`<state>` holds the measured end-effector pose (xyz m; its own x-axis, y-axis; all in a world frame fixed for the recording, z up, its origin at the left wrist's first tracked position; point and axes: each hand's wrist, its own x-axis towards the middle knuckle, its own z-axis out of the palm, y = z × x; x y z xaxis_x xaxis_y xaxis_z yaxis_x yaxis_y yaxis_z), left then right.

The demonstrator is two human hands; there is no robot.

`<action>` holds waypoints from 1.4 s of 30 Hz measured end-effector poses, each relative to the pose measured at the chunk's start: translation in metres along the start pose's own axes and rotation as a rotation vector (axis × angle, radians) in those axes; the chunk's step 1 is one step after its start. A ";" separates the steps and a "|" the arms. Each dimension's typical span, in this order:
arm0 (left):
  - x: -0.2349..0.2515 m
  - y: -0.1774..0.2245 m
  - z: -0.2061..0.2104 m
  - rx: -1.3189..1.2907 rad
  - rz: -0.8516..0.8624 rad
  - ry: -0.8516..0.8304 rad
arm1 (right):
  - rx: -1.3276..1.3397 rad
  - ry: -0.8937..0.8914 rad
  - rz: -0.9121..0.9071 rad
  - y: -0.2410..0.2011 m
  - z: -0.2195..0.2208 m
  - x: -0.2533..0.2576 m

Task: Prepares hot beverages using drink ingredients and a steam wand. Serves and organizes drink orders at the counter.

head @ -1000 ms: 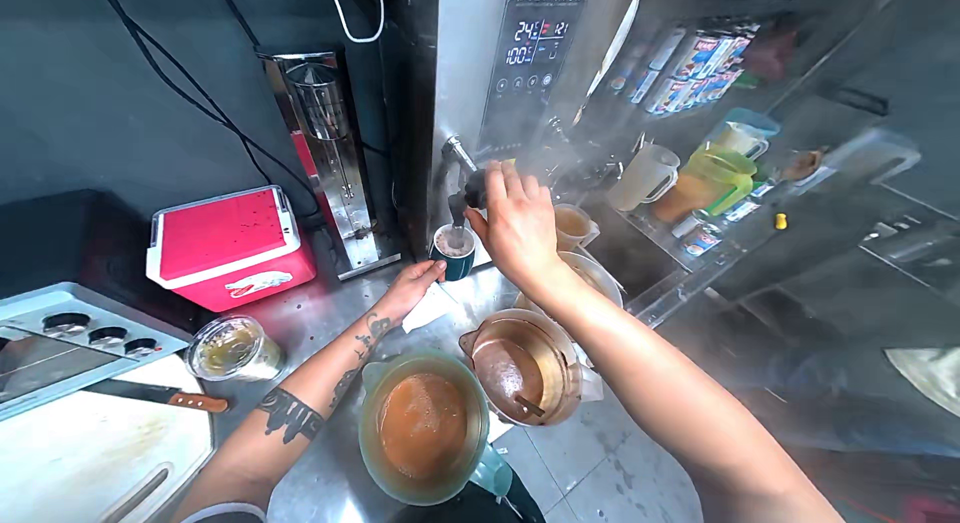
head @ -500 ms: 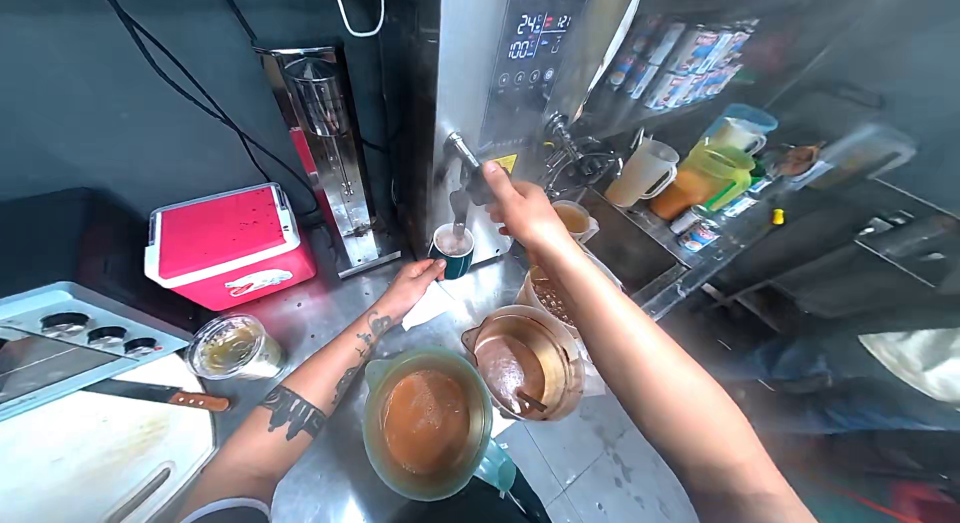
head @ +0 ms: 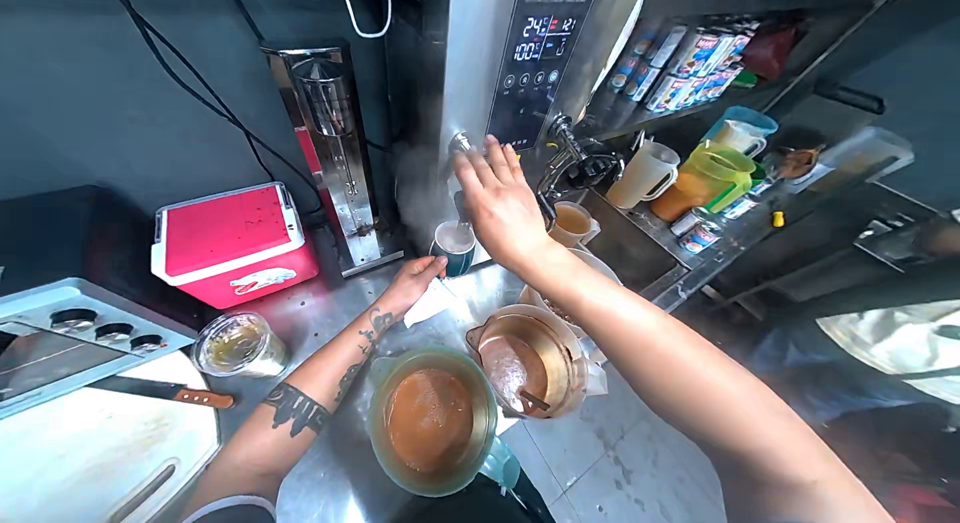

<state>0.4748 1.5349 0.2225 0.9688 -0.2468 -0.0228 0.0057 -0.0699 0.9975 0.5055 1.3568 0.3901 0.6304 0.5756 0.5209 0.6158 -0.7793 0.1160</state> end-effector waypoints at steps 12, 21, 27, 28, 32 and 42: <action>0.004 -0.005 -0.005 0.001 0.004 -0.022 | 0.487 0.192 0.224 0.017 -0.028 -0.006; 0.004 -0.008 -0.009 0.009 0.013 -0.037 | 0.419 0.127 0.185 0.017 -0.078 -0.046; 0.000 -0.001 -0.007 -0.006 -0.020 -0.041 | 0.359 0.207 -0.005 0.012 -0.125 -0.070; -0.002 0.001 -0.007 -0.005 -0.022 -0.042 | 0.370 0.249 -0.053 0.014 -0.129 -0.073; -0.004 0.002 -0.008 0.010 -0.019 -0.038 | 0.266 0.247 -0.104 0.026 -0.125 -0.081; -0.002 -0.008 -0.006 -0.002 -0.005 -0.038 | 0.123 -0.062 0.153 0.034 -0.057 -0.059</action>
<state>0.4747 1.5418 0.2146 0.9586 -0.2833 -0.0301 0.0108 -0.0694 0.9975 0.4629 1.2821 0.4118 0.7468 0.4698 0.4707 0.5612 -0.8249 -0.0671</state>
